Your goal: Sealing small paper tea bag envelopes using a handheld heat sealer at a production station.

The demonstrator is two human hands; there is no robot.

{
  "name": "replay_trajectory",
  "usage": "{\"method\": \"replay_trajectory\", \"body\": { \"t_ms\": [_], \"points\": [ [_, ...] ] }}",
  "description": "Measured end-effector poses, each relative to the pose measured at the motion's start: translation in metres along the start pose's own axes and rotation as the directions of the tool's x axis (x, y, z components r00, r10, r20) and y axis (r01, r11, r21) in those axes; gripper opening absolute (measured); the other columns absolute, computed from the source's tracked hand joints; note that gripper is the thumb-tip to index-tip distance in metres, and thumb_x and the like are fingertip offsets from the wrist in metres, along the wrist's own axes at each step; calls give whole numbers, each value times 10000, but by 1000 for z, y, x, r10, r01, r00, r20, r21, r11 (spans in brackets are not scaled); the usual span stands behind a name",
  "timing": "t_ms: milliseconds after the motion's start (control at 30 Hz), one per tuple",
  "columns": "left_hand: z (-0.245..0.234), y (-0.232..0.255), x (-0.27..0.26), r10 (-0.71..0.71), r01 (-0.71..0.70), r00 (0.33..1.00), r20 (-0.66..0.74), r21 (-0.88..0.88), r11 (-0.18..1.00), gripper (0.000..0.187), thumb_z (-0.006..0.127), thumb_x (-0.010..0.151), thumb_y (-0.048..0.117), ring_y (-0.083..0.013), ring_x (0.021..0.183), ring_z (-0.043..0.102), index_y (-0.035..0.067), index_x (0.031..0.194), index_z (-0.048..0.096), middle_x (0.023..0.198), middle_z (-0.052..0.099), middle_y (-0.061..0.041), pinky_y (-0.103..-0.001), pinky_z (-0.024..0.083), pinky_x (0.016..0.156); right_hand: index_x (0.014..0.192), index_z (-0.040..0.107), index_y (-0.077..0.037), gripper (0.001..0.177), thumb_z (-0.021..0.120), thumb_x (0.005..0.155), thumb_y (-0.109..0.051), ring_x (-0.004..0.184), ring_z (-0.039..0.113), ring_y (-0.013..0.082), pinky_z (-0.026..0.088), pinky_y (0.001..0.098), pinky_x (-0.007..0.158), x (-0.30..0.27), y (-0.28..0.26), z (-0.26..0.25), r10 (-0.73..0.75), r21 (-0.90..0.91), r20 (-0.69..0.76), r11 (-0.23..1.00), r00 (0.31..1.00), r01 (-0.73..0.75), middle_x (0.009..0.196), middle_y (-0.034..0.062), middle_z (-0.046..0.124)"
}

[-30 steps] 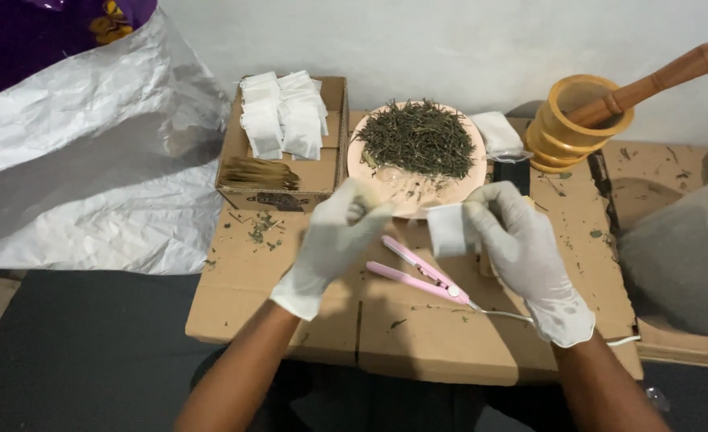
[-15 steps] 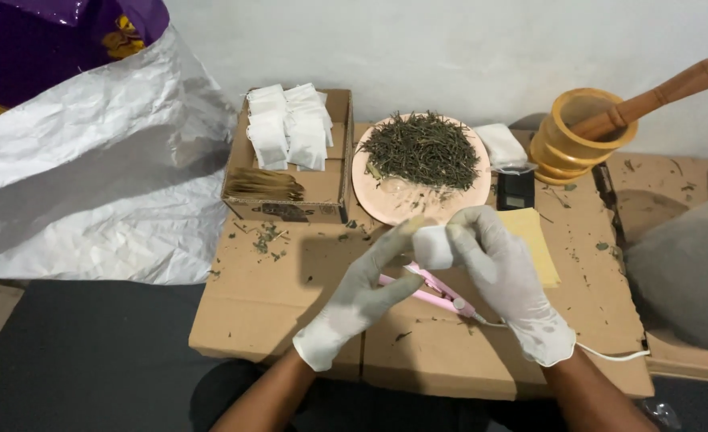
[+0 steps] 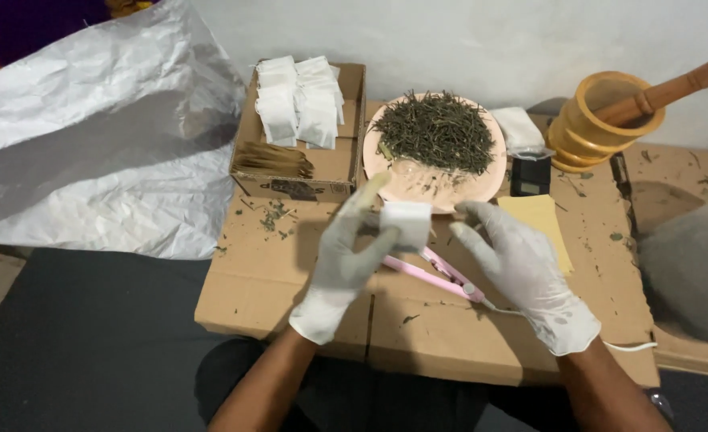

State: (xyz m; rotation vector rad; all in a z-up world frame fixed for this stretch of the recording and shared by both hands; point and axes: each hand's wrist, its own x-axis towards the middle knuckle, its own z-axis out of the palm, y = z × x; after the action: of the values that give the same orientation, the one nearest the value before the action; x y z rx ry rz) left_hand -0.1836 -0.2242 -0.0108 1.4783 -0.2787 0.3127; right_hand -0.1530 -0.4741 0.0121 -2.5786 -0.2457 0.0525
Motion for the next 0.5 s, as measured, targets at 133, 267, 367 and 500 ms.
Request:
{"method": "replay_trajectory", "body": {
  "t_ms": [133, 267, 367, 500],
  "points": [
    [-25, -7, 11, 88, -82, 994, -61, 87, 993, 691, 787, 1015, 37, -261, 1155, 794, 109, 1669, 578, 1702, 544, -218, -407, 660, 1034, 1444, 677, -229, 585, 677, 1013, -624, 1192, 767, 449, 609, 590, 1066, -9, -14, 8, 81, -212, 202, 977, 976, -37, 1251, 178, 815],
    [-36, -12, 12, 130, -116, 988, -89, 147, 982, 706, 802, 996, 63, -367, 1520, 587, 69, 1665, 577, 1710, 519, -238, -502, 492, 1257, 1381, 715, -56, 618, 720, 1015, -554, 1172, 778, 511, 613, 599, 1076, -26, -63, -3, 92, -216, 276, 976, 957, -32, 1177, 301, 812],
    [-42, -8, 11, 109, -96, 991, -78, 155, 983, 726, 796, 997, 72, -347, 1414, 678, 71, 1678, 545, 1719, 497, -250, -463, 585, 1172, 1480, 580, -311, 698, 734, 938, -722, 1150, 785, 389, 669, 533, 959, -15, -8, 48, 67, -394, 289, 918, 955, 55, 1166, 85, 757],
    [-44, -11, 10, 126, -121, 991, -41, 112, 986, 734, 769, 1004, 10, -257, 1210, 788, 61, 1690, 511, 1736, 495, -229, -424, 675, 1042, 1490, 544, -316, 808, 775, 868, -778, 1139, 763, 325, 680, 496, 902, -13, 21, 85, 7, -463, 228, 881, 974, 102, 1159, 18, 687]
  ]
}}
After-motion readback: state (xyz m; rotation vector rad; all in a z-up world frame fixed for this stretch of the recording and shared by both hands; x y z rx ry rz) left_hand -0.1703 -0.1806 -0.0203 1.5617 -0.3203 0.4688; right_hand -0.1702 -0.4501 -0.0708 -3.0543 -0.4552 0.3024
